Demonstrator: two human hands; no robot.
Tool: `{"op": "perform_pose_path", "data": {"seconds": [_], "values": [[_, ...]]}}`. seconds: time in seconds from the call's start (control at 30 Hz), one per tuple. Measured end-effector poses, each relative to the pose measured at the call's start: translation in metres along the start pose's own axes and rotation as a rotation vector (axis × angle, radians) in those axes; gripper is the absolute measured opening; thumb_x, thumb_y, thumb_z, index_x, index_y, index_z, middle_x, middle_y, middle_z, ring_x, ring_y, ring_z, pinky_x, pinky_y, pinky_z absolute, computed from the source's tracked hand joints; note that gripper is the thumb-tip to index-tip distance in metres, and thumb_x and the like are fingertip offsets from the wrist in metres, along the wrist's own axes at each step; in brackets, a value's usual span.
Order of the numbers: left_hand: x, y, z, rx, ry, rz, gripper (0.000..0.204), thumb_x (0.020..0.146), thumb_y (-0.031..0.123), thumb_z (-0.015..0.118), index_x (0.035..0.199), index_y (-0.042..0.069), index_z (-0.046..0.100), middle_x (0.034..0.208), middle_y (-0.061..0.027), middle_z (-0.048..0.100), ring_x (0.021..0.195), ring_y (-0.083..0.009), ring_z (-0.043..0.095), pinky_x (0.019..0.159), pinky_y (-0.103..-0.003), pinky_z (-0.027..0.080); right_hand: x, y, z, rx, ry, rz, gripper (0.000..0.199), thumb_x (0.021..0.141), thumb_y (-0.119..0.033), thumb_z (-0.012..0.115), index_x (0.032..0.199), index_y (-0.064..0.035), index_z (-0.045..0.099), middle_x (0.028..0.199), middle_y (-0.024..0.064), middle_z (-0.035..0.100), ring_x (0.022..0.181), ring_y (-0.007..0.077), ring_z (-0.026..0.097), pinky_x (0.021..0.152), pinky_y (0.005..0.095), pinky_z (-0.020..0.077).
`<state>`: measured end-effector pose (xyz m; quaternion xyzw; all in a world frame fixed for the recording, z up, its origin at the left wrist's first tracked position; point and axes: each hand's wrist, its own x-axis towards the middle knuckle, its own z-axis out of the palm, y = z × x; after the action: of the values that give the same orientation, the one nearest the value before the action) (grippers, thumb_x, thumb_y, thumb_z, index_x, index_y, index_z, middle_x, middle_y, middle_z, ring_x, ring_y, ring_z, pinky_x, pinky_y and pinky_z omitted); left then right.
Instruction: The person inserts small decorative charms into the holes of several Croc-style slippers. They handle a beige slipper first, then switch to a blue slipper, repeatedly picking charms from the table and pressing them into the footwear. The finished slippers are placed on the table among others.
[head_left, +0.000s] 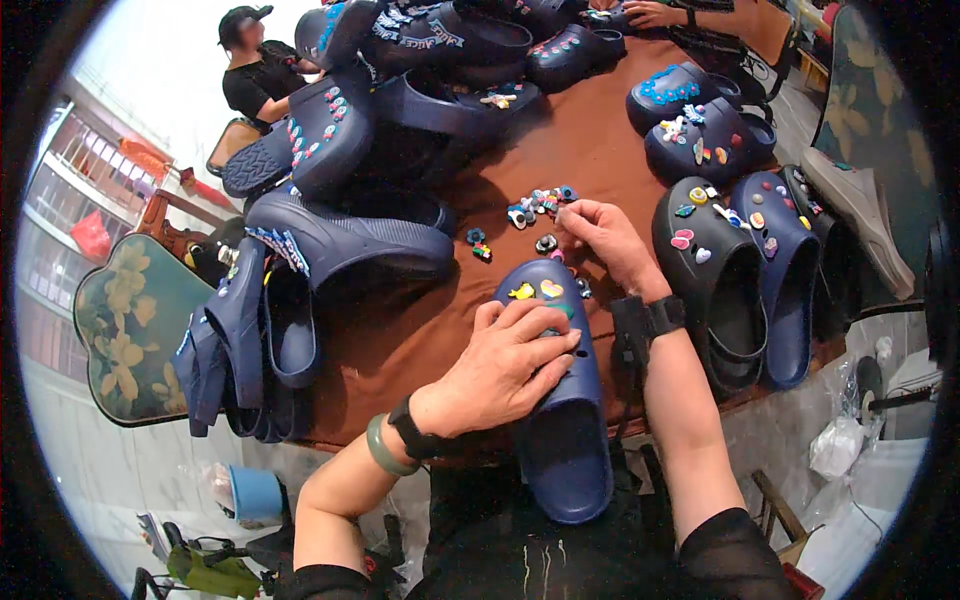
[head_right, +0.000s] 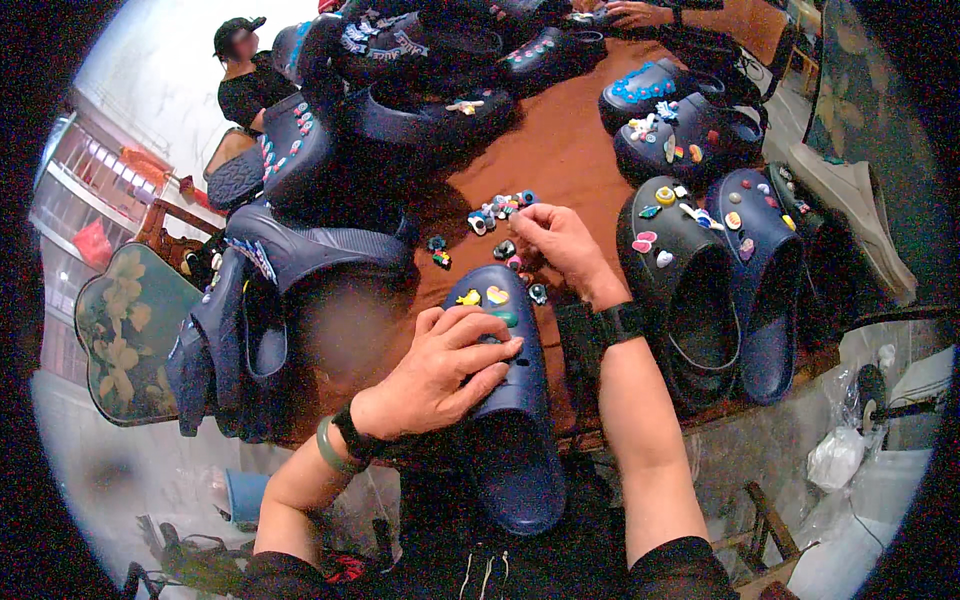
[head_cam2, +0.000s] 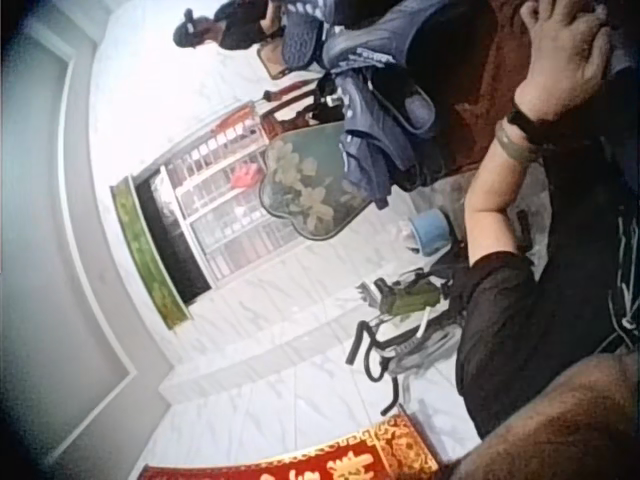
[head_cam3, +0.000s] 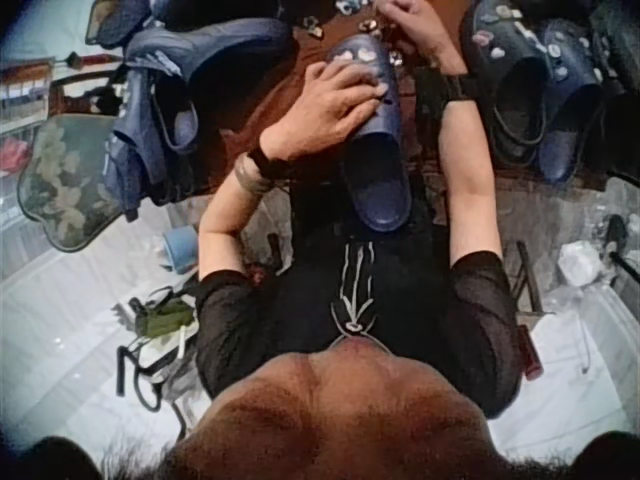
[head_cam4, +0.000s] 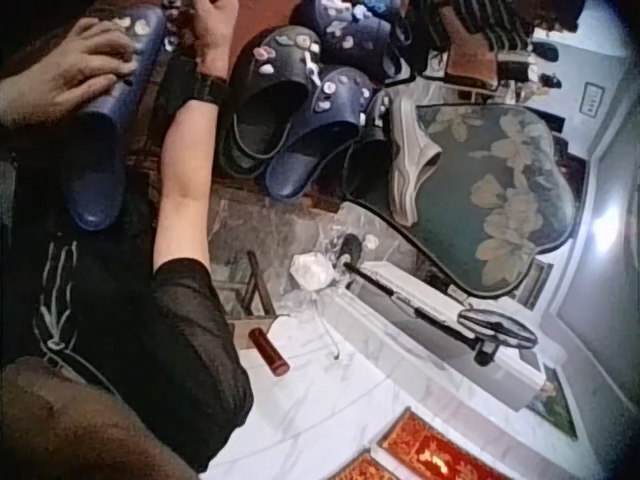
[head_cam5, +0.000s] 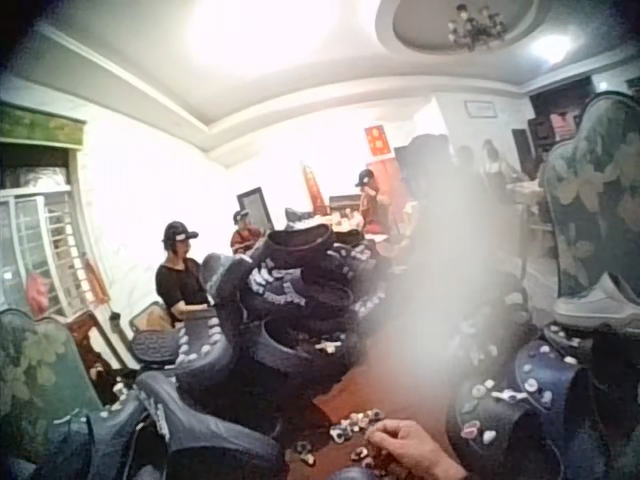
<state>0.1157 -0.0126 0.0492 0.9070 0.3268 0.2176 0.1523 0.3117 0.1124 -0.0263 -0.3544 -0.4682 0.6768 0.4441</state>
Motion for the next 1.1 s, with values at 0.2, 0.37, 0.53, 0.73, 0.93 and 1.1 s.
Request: {"op": "perform_pose_path", "data": {"seconds": [0.2, 0.37, 0.53, 0.73, 0.93, 1.1], "values": [[0.012, -0.059, -0.016, -0.275, 0.073, -0.166, 0.012, 0.089, 0.010, 0.065, 0.097, 0.003, 0.070, 0.094, -0.0093, 0.065, 0.086, -0.0270, 0.063, 0.077, -0.037, 0.046, 0.012, 0.016, -0.011, 0.018, 0.193, -0.137, 0.020, 0.096, -0.025, 0.062, 0.088, -0.0070, 0.064, 0.073, -0.0040, 0.059, 0.063, 0.0034, 0.050, 0.058, 0.0200, 0.0412], [0.048, -0.124, -0.021, -0.140, 0.209, -0.244, 0.014, 0.080, 0.005, 0.068, 0.094, 0.000, 0.070, 0.088, -0.0173, 0.066, 0.081, -0.0328, 0.065, 0.071, -0.037, 0.051, 0.014, 0.016, -0.011, -0.003, 0.245, -0.117, 0.020, 0.097, -0.025, 0.062, 0.090, -0.0067, 0.064, 0.075, -0.0034, 0.060, 0.060, 0.0030, 0.049, 0.053, 0.0190, 0.0395], [0.083, -0.167, 0.000, 0.081, 0.096, -0.268, 0.015, 0.081, 0.011, 0.071, 0.095, 0.004, 0.073, 0.090, -0.0138, 0.067, 0.083, -0.0277, 0.066, 0.074, -0.036, 0.051, 0.017, 0.021, -0.012, 0.083, 0.266, -0.138, 0.024, 0.095, -0.027, 0.064, 0.088, -0.0050, 0.066, 0.072, -0.0021, 0.060, 0.050, 0.0059, 0.051, 0.043, 0.0225, 0.0401], [0.098, -0.181, 0.026, 0.195, 0.010, -0.235, 0.023, 0.075, 0.019, 0.078, 0.094, 0.007, 0.075, 0.084, -0.0116, 0.063, 0.082, -0.0301, 0.062, 0.073, -0.041, 0.049, 0.013, 0.014, -0.006, 0.008, 0.279, -0.158, 0.023, 0.095, -0.027, 0.064, 0.088, -0.0052, 0.066, 0.073, -0.0026, 0.060, 0.054, 0.0043, 0.052, 0.046, 0.0209, 0.0397], [0.090, -0.171, 0.023, 0.425, 0.058, 0.032, 0.022, 0.075, 0.017, 0.076, 0.095, 0.008, 0.074, 0.089, -0.0097, 0.063, 0.086, -0.0303, 0.061, 0.073, -0.041, 0.048, 0.015, 0.018, -0.013, 0.040, 0.231, -0.131, 0.022, 0.095, -0.026, 0.064, 0.090, -0.0044, 0.068, 0.079, -0.0007, 0.066, 0.062, 0.0044, 0.052, 0.054, 0.0209, 0.0409], [0.075, -0.158, 0.013, 0.148, 0.128, -0.047, 0.014, 0.077, 0.011, 0.073, 0.089, 0.005, 0.069, 0.092, -0.0098, 0.066, 0.090, -0.0302, 0.062, 0.076, -0.041, 0.048, 0.015, 0.015, -0.006, -0.022, 0.258, -0.167, 0.022, 0.096, -0.026, 0.063, 0.089, -0.0058, 0.067, 0.073, -0.0022, 0.061, 0.062, 0.0036, 0.051, 0.055, 0.0198, 0.0397]]}}
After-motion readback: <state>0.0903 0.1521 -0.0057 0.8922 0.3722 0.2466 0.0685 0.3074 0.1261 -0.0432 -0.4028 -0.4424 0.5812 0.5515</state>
